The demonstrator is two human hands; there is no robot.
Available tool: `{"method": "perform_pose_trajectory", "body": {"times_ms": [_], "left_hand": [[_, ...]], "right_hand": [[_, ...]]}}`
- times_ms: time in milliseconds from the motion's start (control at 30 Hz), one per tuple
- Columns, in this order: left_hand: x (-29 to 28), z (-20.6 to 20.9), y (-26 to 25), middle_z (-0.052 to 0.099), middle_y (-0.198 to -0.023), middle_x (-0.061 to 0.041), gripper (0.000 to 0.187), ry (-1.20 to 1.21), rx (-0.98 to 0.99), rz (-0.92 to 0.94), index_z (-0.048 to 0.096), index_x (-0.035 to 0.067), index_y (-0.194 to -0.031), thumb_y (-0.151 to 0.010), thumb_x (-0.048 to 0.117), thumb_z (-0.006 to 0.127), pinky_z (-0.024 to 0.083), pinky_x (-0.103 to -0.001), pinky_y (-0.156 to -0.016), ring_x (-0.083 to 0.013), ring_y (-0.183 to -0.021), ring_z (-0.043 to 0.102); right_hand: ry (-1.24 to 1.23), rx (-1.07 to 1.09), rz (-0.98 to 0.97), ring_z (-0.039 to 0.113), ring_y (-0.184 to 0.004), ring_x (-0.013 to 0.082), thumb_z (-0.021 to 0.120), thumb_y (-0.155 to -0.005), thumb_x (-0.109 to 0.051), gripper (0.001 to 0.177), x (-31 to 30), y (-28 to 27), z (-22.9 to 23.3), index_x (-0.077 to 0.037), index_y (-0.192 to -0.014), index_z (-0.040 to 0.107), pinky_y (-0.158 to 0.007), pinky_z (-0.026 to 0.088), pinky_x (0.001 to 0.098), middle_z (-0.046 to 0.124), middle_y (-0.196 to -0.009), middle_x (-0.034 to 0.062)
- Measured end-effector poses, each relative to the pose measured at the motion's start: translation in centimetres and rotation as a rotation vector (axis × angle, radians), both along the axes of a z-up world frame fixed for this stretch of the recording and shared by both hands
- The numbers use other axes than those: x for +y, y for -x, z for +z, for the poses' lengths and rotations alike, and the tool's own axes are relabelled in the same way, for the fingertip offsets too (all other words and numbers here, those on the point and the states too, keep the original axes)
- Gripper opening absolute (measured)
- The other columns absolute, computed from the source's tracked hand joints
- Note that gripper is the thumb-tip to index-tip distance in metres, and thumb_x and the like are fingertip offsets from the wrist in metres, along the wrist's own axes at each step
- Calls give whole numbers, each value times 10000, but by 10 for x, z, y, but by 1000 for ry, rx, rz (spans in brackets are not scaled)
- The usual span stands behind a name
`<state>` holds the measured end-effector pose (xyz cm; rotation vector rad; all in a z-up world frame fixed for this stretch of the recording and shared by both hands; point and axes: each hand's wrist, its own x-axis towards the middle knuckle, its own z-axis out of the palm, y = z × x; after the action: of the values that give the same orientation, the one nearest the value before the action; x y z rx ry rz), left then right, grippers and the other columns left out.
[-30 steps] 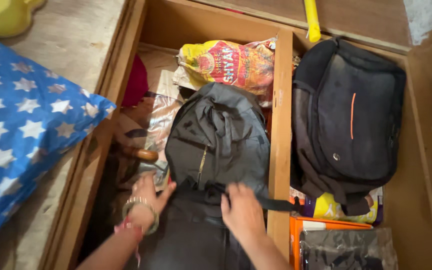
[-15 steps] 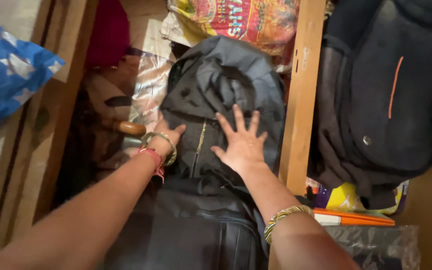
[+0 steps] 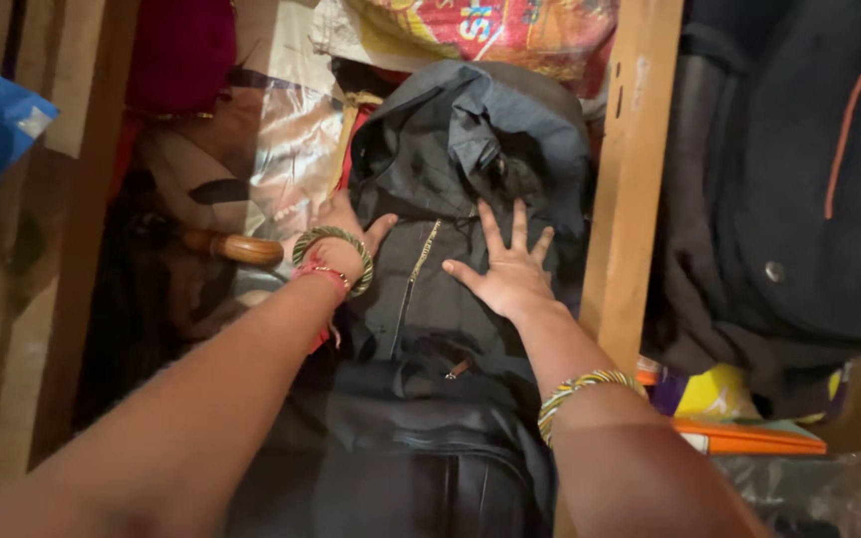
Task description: The person organizes a cluttered wooden closet by placing several items inside. They put a black bag, a blue star-patterned cloth, a yellow shopping bag, and a white cloth into the closet, arranging them among other items like a backpack and a pillow.
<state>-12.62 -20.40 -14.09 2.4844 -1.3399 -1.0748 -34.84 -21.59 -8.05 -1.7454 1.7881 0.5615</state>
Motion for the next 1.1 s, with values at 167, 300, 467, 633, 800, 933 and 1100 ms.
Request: {"method": "perform_pose_trajectory", "body": {"times_ms": [167, 300, 467, 633, 800, 933, 1100], "left_hand": [[28, 21, -18, 395, -1509, -270, 1096, 130, 45, -60, 293, 52, -1538, -746, 616, 800, 399, -513, -1089, -462, -1351, 451], [42, 60, -32, 427, -1497, -291, 1003, 101, -2, -154, 338, 56, -1529, -799, 583, 781, 388, -499, -1115, -456, -1389, 429], [73, 107, -24, 561, -1411, -220, 780, 59, -28, -330, 531, 88, -1415, -837, 566, 745, 437, -488, -1067, -411, -1305, 530], [118, 132, -6, 748, -1136, -162, 591, -132, 84, -463, 681, 106, -1261, -838, 515, 727, 548, -437, -976, -352, -1122, 705], [174, 145, 31, 772, -1116, -147, 512, -210, 220, -511, 713, 105, -1221, -878, 484, 688, 558, -409, -956, -329, -1085, 734], [199, 180, 65, 745, -1154, -133, 497, -224, 225, -589, 697, 118, -1253, -891, 459, 693, 552, -411, -970, -333, -1120, 712], [227, 238, 113, 729, -1254, -60, 509, -315, 144, -673, 635, 164, -1333, -910, 447, 664, 548, -421, -1010, -307, -1179, 691]], "right_hand": [[-83, 82, -34, -5, -1542, 521, 645, -820, -691, 1035, -1, -19, 33, -494, -1611, 7, -1159, 297, 695, -144, -1736, -12], [151, 50, -61, 107, -1522, 495, 617, -905, -586, 879, 31, -46, 63, -286, -1617, 198, -1157, 231, 694, 50, -1705, 115], [487, -170, -116, 246, -1481, 449, 636, -898, -520, 731, 115, -78, 114, -158, -1504, 447, -1123, 291, 633, 276, -1617, 212], [357, -264, -264, 274, -1469, 422, 728, -851, -381, 739, 181, -83, 173, -153, -1494, 446, -1129, 312, 586, 320, -1587, 194], [264, -281, -369, 305, -1463, 382, 757, -828, -305, 737, 230, -54, 220, -164, -1485, 453, -1135, 340, 542, 339, -1578, 174], [259, -271, -309, 335, -1447, 361, 767, -821, -290, 678, 259, -10, 240, -127, -1426, 509, -1127, 359, 524, 387, -1536, 180], [219, -255, -283, 370, -1436, 352, 755, -823, -277, 582, 303, 47, 254, -119, -1354, 577, -1093, 404, 502, 451, -1493, 159]]}}
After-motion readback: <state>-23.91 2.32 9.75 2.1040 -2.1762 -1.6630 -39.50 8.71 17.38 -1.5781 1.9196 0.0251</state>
